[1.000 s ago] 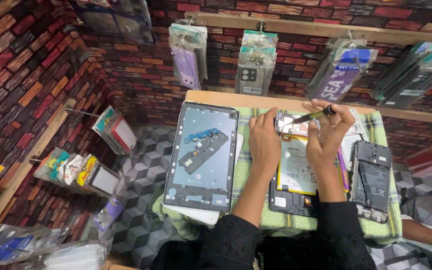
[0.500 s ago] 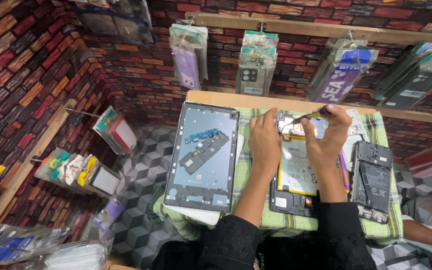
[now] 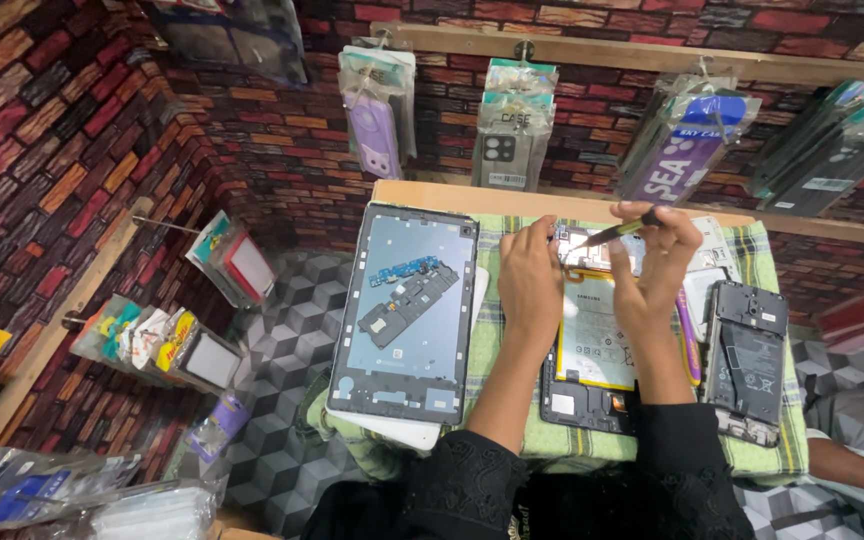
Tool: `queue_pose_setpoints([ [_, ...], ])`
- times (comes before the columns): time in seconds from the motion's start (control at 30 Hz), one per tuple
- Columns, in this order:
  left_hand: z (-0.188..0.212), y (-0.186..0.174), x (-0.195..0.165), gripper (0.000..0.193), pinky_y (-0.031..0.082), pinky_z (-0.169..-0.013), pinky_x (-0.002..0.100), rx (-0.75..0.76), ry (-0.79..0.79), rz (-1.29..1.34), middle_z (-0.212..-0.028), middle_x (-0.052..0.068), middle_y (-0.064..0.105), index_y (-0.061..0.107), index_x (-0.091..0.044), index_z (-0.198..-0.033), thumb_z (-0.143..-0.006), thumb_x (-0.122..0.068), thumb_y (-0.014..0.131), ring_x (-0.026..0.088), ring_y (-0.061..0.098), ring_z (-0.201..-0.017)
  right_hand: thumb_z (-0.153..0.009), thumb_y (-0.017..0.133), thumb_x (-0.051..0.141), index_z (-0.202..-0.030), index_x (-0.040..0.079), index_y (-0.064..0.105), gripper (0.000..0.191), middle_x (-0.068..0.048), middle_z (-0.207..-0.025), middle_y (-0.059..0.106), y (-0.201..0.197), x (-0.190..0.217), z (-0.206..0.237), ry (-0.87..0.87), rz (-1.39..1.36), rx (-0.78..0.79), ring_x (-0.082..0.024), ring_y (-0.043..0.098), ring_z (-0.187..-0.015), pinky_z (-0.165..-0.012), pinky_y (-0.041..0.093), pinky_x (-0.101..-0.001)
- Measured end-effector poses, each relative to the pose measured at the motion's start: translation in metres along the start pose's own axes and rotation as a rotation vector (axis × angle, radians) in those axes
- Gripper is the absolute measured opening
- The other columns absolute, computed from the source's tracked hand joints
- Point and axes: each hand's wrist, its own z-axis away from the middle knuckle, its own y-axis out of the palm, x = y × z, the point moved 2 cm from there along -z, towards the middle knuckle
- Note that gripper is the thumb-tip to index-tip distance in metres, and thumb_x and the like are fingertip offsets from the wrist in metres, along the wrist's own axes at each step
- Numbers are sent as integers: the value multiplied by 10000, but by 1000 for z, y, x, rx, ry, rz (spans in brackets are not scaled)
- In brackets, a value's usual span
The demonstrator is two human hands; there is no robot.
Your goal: The person uses a screwdriver to loosen and remove screws from a disassembled tablet. They then use a plastic pry tool to lift and disconnect internal components, including the battery connector, while working on a table covered with a green cloth.
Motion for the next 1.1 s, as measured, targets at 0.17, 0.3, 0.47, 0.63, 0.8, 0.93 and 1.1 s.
queue_pose_setpoints([
  [0.17, -2, 2, 0, 287, 546, -917, 365, -10, 2, -20, -1155, 69, 740, 666, -50, -1223, -938, -71, 650, 263, 633, -1114, -1010, 585, -170, -1439, 118, 330, 577, -160, -1260, 544, -2, -7, 2, 95, 18, -59, -261, 644, -1168, -1044, 528, -389],
  [0.3, -2, 3, 0, 283, 551, -898, 366, 12, -23, -29, -1154, 58, 740, 666, -58, -1221, -940, -83, 652, 258, 628, -1120, -1063, 535, -182, -1411, 145, 320, 523, -140, -1275, 571, 0, -4, 4, 67, -133, -16, -245, 658, -1222, -1107, 546, -387],
  [0.47, 0, -1, -1, 263, 547, -886, 383, 7, -15, -16, -1149, 55, 731, 682, -69, -1212, -952, -80, 648, 268, 619, -1107, -950, 664, -227, -1428, 148, 311, 702, -179, -1252, 590, 3, -2, 1, 56, 2, 0, -289, 689, -1167, -1015, 603, -395],
  [0.63, 2, -5, -5, 232, 548, -877, 380, -19, 19, 1, -1138, 24, 715, 757, -139, -1135, -923, -91, 675, 253, 619, -1086, -988, 646, -240, -1455, 161, 289, 711, -184, -1241, 596, -4, -3, 2, 57, -11, -59, -290, 698, -1128, -992, 601, -375],
  [0.8, 2, -6, -6, 188, 534, -836, 385, -6, 0, 84, -1117, 16, 705, 796, -143, -1032, -855, -158, 735, 246, 615, -1045, -1012, 634, -226, -1476, 171, 263, 715, -191, -1242, 570, -7, -6, 5, 69, -34, -103, -295, 694, -1146, -1013, 591, -373],
  [0.93, 1, -6, -4, 124, 536, -854, 376, -10, -13, 107, -1094, 8, 725, 801, -114, -957, -881, -186, 734, 238, 628, -1023, -1034, 634, -217, -1471, 183, 254, 704, -188, -1267, 566, -7, -10, 9, 117, -120, -121, -294, 696, -1169, -1023, 589, -367],
  [1.1, 0, -12, -5, 136, 529, -870, 393, -102, 25, 190, -1036, 55, 726, 770, -55, -994, -957, -146, 675, 273, 659, -990, -1083, 641, -226, -1477, 184, 256, 686, -157, -1248, 556, -9, -10, 9, 113, -206, -203, -249, 652, -1158, -1070, 575, -379],
])
